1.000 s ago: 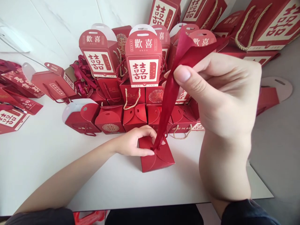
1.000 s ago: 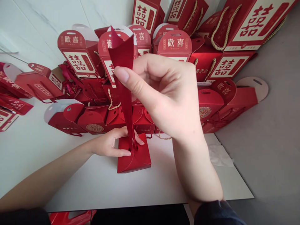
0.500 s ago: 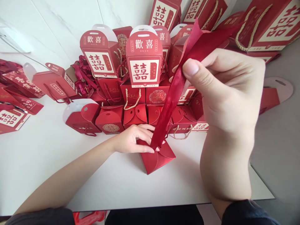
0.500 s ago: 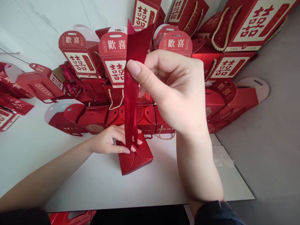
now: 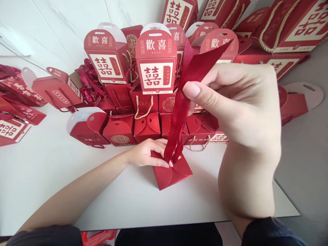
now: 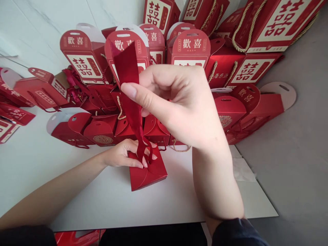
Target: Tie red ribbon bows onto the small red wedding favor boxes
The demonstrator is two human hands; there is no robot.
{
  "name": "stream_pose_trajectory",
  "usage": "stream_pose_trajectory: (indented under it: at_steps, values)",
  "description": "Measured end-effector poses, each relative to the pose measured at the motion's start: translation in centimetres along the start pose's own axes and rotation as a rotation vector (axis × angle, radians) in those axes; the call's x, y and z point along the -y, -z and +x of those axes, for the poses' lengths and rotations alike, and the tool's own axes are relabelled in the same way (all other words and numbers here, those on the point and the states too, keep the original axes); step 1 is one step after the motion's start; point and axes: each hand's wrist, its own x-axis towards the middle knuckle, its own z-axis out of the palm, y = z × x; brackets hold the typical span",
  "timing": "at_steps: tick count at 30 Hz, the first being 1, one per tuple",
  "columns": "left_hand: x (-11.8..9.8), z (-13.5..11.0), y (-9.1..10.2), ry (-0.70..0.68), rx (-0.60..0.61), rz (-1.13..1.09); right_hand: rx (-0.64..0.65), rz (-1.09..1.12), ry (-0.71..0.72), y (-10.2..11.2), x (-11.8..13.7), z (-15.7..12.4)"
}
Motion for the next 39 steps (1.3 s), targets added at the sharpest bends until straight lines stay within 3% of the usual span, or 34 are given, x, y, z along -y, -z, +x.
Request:
stream_pose_trajectory:
  at_steps: [7, 29, 35, 37, 39]
  values:
    - [0.3, 0.0, 0.1, -0.048, 0.006, 0.082, -0.177, -0.02, 0.12, -0.7, -0.2, -0.1]
    - [1.0, -0.1, -1.0, 0.032, -0.129, -0.049, -0.239, 0.022, 0.077, -1.9, -0.1, -0.1]
    - [1.0, -0.1, -1.0, 0.019, -0.14, -0.041, -0.223, 0.069, 0.057, -2.3, -2.2, 0.7]
    - [0.9, -0.1, -1.1, 0.006, -0.144, -0.019, -0.134, 0.038, 0.034, -2.3, -3.2, 0.7]
    - [0.8, -0.1, -1.1, -0.01, -0.143, 0.0, 0.038, -0.066, -0.03, -2.1, -4.0, 0.4]
